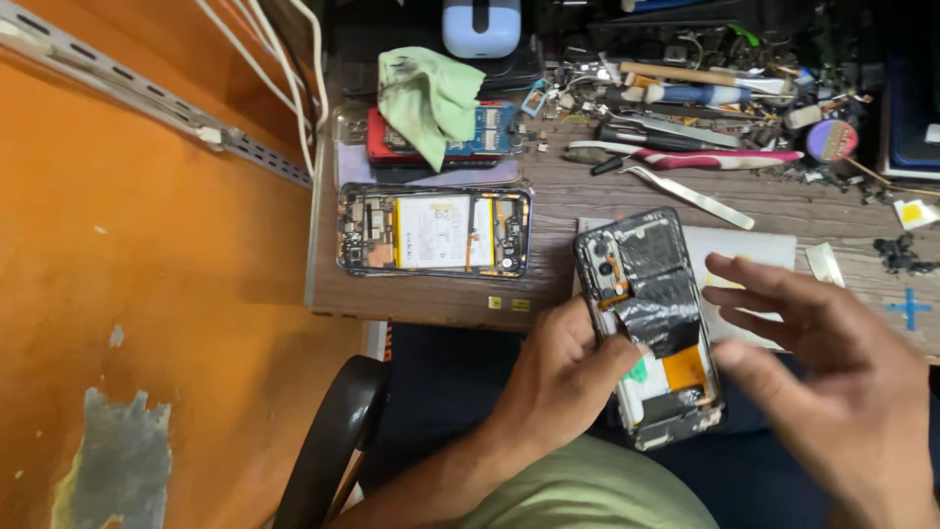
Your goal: The person disassembles a smartphone, removes the battery, and uses a plastic pry tool to separate the screen assembly. They then reassemble the phone and test the display by powering it on. The person handles the phone, battery, and pry tool throughout the process.
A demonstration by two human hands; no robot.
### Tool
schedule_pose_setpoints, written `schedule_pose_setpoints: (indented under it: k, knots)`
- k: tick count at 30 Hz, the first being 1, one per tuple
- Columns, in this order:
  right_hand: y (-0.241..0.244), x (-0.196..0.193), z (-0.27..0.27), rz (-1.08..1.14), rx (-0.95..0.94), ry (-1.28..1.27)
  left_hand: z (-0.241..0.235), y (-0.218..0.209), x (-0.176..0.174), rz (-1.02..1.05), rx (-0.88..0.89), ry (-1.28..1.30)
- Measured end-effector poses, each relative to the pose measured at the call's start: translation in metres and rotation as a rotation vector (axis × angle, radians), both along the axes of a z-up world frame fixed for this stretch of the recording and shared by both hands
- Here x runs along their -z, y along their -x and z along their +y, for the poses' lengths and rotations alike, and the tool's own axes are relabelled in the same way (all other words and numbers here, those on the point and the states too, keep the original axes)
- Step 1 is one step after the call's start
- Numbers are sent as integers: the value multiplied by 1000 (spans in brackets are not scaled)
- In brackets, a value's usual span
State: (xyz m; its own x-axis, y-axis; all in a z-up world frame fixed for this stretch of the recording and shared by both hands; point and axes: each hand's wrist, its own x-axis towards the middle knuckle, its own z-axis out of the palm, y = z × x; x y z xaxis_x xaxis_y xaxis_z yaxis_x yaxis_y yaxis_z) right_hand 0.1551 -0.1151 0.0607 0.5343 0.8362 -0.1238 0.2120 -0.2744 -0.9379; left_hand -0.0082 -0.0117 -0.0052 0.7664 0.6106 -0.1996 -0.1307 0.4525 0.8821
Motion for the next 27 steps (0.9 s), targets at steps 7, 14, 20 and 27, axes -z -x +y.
schedule_pose_setpoints:
  k: [7, 14, 20, 27]
  knots:
    - [29, -5, -1, -636, -217, 138, -10, -8, 7, 76, -171, -38]
    - [38, -2, 0, -803, -168, 201, -22, -13, 10, -38, -234, 118]
    - [40, -6, 3, -801, -150, 185, -24, -10, 7, -24, -234, 38]
    - [36, -5, 5, -745, -141, 172, -28, -10, 9, -56, -267, 13]
